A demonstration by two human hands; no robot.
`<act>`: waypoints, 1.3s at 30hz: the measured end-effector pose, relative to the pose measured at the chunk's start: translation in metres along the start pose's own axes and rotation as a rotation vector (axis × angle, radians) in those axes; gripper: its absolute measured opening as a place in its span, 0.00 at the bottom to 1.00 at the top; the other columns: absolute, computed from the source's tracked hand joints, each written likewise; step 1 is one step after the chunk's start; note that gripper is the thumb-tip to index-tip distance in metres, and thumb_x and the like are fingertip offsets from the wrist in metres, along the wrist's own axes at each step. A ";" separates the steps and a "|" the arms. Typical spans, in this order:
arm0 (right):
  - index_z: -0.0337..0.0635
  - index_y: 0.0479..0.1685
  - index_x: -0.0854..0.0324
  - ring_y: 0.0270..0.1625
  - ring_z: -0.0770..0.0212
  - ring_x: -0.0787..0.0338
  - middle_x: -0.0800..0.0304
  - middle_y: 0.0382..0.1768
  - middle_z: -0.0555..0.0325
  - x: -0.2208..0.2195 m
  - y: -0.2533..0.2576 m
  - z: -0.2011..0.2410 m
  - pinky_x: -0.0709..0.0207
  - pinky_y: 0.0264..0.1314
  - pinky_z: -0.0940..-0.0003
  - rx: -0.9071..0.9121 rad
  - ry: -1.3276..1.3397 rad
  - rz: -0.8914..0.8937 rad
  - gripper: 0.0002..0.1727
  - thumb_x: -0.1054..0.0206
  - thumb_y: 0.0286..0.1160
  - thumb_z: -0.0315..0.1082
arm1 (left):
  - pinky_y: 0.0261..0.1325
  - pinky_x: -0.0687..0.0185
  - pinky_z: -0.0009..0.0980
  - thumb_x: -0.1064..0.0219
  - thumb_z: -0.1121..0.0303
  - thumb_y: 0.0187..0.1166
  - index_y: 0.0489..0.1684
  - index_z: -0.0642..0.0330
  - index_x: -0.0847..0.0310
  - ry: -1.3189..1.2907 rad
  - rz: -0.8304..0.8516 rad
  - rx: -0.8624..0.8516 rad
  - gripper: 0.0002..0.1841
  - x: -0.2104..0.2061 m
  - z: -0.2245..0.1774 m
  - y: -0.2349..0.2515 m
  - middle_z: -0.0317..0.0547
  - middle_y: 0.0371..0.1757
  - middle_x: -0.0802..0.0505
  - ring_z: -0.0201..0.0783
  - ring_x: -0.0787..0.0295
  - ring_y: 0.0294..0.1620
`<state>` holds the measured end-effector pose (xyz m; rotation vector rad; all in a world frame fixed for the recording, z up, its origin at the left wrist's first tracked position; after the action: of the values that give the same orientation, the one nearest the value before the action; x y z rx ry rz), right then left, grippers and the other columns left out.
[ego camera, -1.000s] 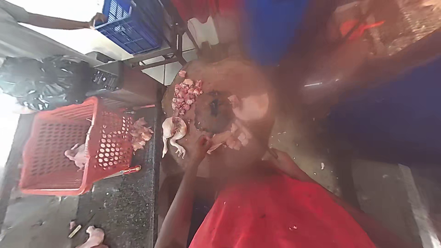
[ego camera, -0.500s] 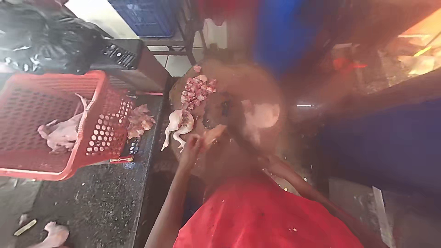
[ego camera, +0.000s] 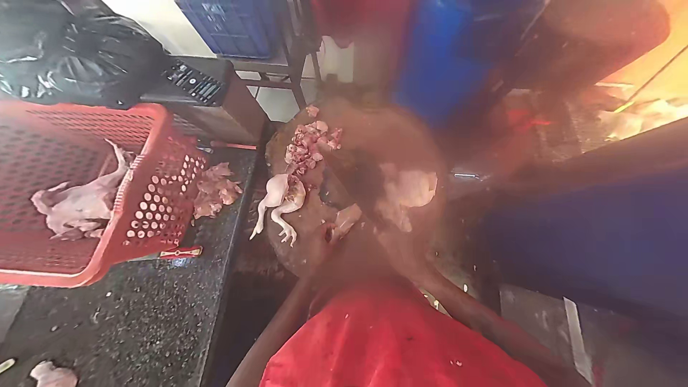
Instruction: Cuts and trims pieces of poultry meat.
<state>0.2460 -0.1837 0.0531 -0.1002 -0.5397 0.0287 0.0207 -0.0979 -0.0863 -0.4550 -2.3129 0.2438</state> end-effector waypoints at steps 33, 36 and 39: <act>0.42 0.71 0.24 0.54 0.42 0.09 0.11 0.52 0.40 -0.037 0.010 -0.031 0.18 0.59 0.39 -0.236 -0.336 0.495 0.32 0.58 0.93 0.58 | 0.60 0.14 0.54 0.34 0.49 0.83 0.65 0.58 0.17 0.019 0.024 0.147 0.24 -0.002 -0.005 -0.019 0.51 0.50 0.07 0.49 0.08 0.51; 0.41 0.75 0.23 0.63 0.39 0.11 0.11 0.60 0.38 -0.047 0.015 -0.047 0.22 0.69 0.35 -0.319 -0.378 0.497 0.34 0.57 0.93 0.59 | 0.65 0.14 0.53 0.36 0.53 0.85 0.69 0.58 0.18 -0.024 0.018 0.161 0.23 0.006 -0.011 -0.025 0.52 0.56 0.07 0.49 0.08 0.57; 0.34 0.70 0.21 0.56 0.35 0.09 0.10 0.52 0.32 -0.047 0.006 -0.026 0.21 0.63 0.33 -0.215 -0.328 0.359 0.32 0.54 0.94 0.54 | 0.71 0.17 0.53 0.37 0.52 0.86 0.71 0.56 0.18 -0.116 0.069 0.180 0.23 0.017 -0.018 -0.036 0.51 0.61 0.07 0.47 0.09 0.62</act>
<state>0.2192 -0.1821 0.0064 -0.4066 -0.8460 0.3419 0.0134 -0.1234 -0.0516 -0.4396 -2.3637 0.5205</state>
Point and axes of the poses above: each hand's wrist, its own y-axis towards the middle knuckle, its own x-axis out of the back of the hand, z = x × y, the point moved 5 cm from there along y, towards the middle knuckle
